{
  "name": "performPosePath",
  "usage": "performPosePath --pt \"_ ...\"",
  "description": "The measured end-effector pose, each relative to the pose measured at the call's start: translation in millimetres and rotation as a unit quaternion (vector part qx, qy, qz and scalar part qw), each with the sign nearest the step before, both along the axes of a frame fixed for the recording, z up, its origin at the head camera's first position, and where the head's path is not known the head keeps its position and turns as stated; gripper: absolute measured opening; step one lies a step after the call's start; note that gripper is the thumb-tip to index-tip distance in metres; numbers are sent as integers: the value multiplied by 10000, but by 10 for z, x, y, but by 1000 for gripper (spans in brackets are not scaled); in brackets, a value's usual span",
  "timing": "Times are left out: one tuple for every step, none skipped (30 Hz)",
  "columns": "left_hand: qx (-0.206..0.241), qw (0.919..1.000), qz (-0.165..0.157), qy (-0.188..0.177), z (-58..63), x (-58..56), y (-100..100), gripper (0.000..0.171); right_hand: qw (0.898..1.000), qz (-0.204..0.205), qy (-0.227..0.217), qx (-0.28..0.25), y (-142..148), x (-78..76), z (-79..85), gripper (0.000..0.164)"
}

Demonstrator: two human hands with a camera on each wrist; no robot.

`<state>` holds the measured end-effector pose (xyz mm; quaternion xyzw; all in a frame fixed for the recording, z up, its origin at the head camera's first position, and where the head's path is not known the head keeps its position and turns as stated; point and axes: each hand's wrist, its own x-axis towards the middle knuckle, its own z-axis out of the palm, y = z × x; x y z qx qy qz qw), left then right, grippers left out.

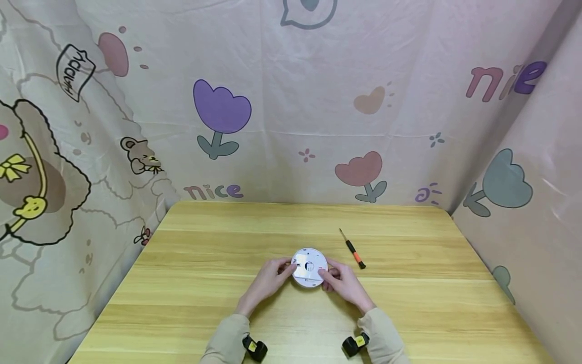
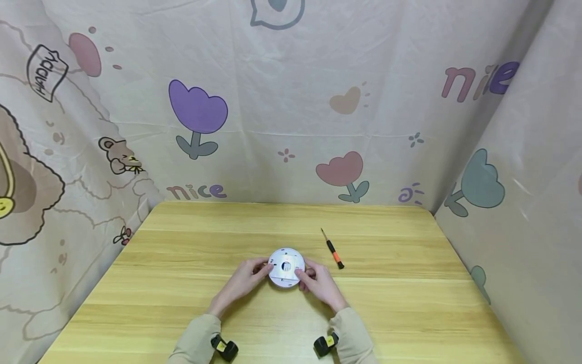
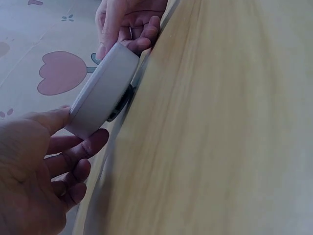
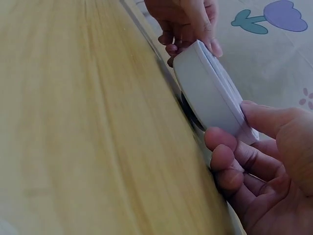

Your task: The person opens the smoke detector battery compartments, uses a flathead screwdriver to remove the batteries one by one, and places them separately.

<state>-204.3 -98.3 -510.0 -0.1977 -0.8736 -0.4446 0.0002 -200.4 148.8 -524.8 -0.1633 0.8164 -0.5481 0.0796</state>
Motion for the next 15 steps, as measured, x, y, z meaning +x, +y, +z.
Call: performPosePath --pt "-27 10000 1 18 -2 -1 0 35 10000 -19 -26 16 -1 -1 2 55" --pt "-53 10000 10 38 -3 -2 2 34 10000 -26 -28 21 -3 -1 3 56" --pt "-94 9999 25 72 -6 -4 5 32 10000 -36 -23 31 -5 0 7 58" --pt "-122 9999 30 103 -9 -4 5 31 10000 -57 0 52 -7 1 9 59" --pt "-150 9998 40 132 -11 -5 8 30 9999 -82 17 68 -9 1 11 59" --pt "-165 9997 49 152 -14 -5 9 29 9999 -144 36 76 -10 4 15 60" --pt "-163 9997 59 148 -15 -5 10 29 9997 -209 67 77 -14 7 20 59" --pt "-169 9997 86 141 -19 -4 10 30 9995 -292 101 70 -18 9 24 58" --pt "-164 9997 117 114 -21 -1 10 32 9990 -408 154 96 -22 12 23 57" --pt "-144 9998 151 61 -21 2 10 34 9983 -521 234 86 -26 14 23 55" --pt "-128 9997 191 23 -21 5 10 36 9976 -623 302 51 -32 14 25 53" --pt "-116 9997 231 -36 -22 9 11 39 9967 -721 385 5 -40 16 25 50" --pt "-94 9996 260 -74 -21 12 12 41 9956 -807 477 -67 -49 17 20 48" --pt "-81 9995 290 -101 -19 16 13 42 9946 -866 547 -153 -56 20 14 47" --pt "-29 9995 298 -128 -16 20 15 43 9936 -892 651 -241 -64 24 8 46"
